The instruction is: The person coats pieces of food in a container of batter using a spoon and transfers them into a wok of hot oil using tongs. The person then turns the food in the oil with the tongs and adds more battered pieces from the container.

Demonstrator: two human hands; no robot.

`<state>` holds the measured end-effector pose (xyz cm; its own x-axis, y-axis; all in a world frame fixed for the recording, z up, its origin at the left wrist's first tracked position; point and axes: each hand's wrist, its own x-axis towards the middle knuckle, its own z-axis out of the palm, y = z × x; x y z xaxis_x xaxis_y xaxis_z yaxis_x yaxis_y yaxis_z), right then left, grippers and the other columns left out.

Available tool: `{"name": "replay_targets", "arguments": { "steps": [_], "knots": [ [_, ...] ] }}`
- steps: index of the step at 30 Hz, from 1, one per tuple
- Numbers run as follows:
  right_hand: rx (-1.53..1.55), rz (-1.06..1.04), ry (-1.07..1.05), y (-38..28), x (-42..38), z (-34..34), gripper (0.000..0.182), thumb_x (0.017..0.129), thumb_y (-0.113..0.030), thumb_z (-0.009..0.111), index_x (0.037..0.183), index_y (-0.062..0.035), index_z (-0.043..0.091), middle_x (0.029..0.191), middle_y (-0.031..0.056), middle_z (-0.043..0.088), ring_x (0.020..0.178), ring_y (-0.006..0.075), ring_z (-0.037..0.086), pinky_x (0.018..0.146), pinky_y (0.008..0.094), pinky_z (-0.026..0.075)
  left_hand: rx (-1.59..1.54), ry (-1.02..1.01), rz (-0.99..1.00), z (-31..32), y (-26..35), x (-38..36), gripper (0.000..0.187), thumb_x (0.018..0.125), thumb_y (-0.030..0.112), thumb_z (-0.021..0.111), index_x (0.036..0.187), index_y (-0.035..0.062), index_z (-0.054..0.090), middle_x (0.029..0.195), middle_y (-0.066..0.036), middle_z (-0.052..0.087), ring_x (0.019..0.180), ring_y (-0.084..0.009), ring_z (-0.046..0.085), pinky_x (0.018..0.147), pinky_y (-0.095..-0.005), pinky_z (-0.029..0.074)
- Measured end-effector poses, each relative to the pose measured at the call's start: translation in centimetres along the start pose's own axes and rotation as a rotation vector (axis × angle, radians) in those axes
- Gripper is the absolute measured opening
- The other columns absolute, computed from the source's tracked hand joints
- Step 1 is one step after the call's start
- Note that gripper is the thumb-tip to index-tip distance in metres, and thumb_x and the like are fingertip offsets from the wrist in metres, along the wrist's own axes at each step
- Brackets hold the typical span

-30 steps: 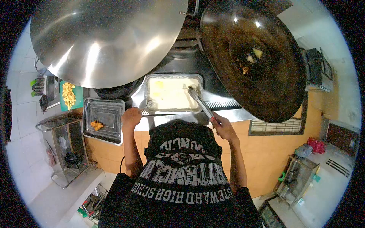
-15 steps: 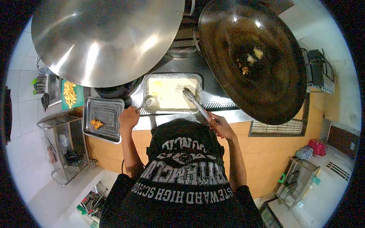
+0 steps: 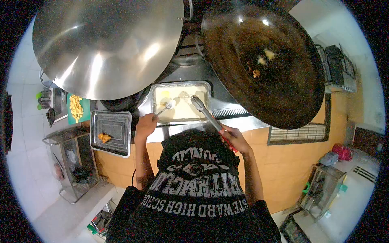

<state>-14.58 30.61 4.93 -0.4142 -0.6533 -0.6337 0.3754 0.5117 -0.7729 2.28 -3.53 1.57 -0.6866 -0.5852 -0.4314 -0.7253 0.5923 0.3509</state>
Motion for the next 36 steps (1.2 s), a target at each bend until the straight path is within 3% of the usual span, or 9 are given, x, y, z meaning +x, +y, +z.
{"name": "replay_targets", "arguments": {
  "steps": [7,12,15,20,22,26,29,32,36],
  "knots": [
    [0.172,-0.069,-0.041,-1.1,-1.3,0.6,0.044,0.101,-0.031,0.049,0.141,-0.0112,0.048,0.067,-0.0014,0.052,0.047,0.0044,0.043,0.042,0.0191,0.035,0.093,-0.073,-0.119,0.5,-1.4,0.1,0.033,0.089,0.032,0.050,0.099,0.0084,0.070,0.096,-0.021,0.069,0.094,-0.0402,0.065,0.082,-0.0504,0.052],
    [-0.084,0.042,0.012,1.3,-0.1,0.2,0.046,0.101,-0.030,0.051,0.141,-0.0086,0.048,0.068,-0.0009,0.053,0.046,0.0047,0.044,0.041,0.0196,0.036,0.123,-0.185,-0.194,1.0,-5.6,0.9,0.040,0.089,0.041,0.050,0.108,0.0116,0.069,0.108,-0.021,0.067,0.102,-0.0407,0.063,0.088,-0.0498,0.050],
    [0.011,0.037,0.026,1.9,-0.2,-0.2,0.049,0.100,-0.037,0.052,0.142,-0.0133,0.047,0.065,-0.0026,0.049,0.044,0.0045,0.041,0.038,0.0209,0.035,0.083,-0.142,-0.192,2.3,-8.2,1.3,0.042,0.088,0.044,0.050,0.110,0.0128,0.068,0.111,-0.021,0.066,0.104,-0.0409,0.062,0.089,-0.0500,0.049],
    [-0.068,0.070,0.051,0.3,-0.2,-0.3,0.048,0.100,-0.035,0.052,0.141,-0.0105,0.048,0.068,-0.0008,0.054,0.044,0.0048,0.042,0.038,0.0208,0.036,0.055,-0.167,-0.271,2.0,-8.0,0.9,0.045,0.088,0.045,0.051,0.115,0.0129,0.066,0.114,-0.020,0.065,0.105,-0.0408,0.062,0.090,-0.0503,0.048],
    [-0.070,0.074,0.034,0.5,-0.1,-0.2,0.048,0.100,-0.032,0.051,0.142,-0.0077,0.046,0.069,0.0006,0.057,0.045,0.0050,0.043,0.040,0.0206,0.036,-0.022,-0.120,-0.226,2.0,-8.0,0.5,0.046,0.086,0.045,0.056,0.112,0.0092,0.066,0.112,-0.022,0.065,0.107,-0.0424,0.059,0.091,-0.0501,0.047],
    [-0.004,0.065,0.017,0.9,-0.1,0.1,0.048,0.100,-0.032,0.051,0.142,-0.0080,0.047,0.070,0.0001,0.056,0.044,0.0046,0.043,0.040,0.0198,0.036,-0.019,-0.111,-0.251,2.3,-7.7,0.4,0.048,0.086,0.047,0.056,0.115,0.0107,0.064,0.117,-0.021,0.063,0.109,-0.0430,0.058,0.092,-0.0498,0.047],
    [0.092,0.031,-0.017,-1.1,-1.1,0.9,0.050,0.100,-0.034,0.051,0.142,-0.0083,0.046,0.070,-0.0003,0.054,0.045,0.0046,0.044,0.039,0.0187,0.036,-0.047,-0.064,-0.215,1.4,-6.7,-0.1,0.040,0.089,0.040,0.054,0.114,0.0115,0.065,0.115,-0.021,0.065,0.107,-0.0438,0.060,0.089,-0.0527,0.047],
    [0.203,-0.021,-0.081,-4.4,-3.2,1.8,0.051,0.100,-0.036,0.051,0.142,-0.0084,0.045,0.071,-0.0003,0.053,0.045,0.0048,0.044,0.039,0.0176,0.036,0.035,0.089,-0.228,1.8,-7.5,0.5,0.041,0.088,0.040,0.057,0.117,0.0120,0.061,0.116,-0.019,0.063,0.109,-0.0441,0.056,0.089,-0.0529,0.047],
    [0.337,-0.124,-0.111,-8.8,-7.9,1.5,0.050,0.100,-0.033,0.050,0.142,-0.0063,0.044,0.072,0.0008,0.052,0.045,0.0045,0.042,0.038,0.0178,0.034,0.083,0.313,-0.064,-0.1,-6.2,1.0,0.039,0.088,0.032,0.060,0.120,0.0103,0.056,0.113,-0.016,0.061,0.108,-0.0415,0.055,0.089,-0.0504,0.045]
  ]
}}
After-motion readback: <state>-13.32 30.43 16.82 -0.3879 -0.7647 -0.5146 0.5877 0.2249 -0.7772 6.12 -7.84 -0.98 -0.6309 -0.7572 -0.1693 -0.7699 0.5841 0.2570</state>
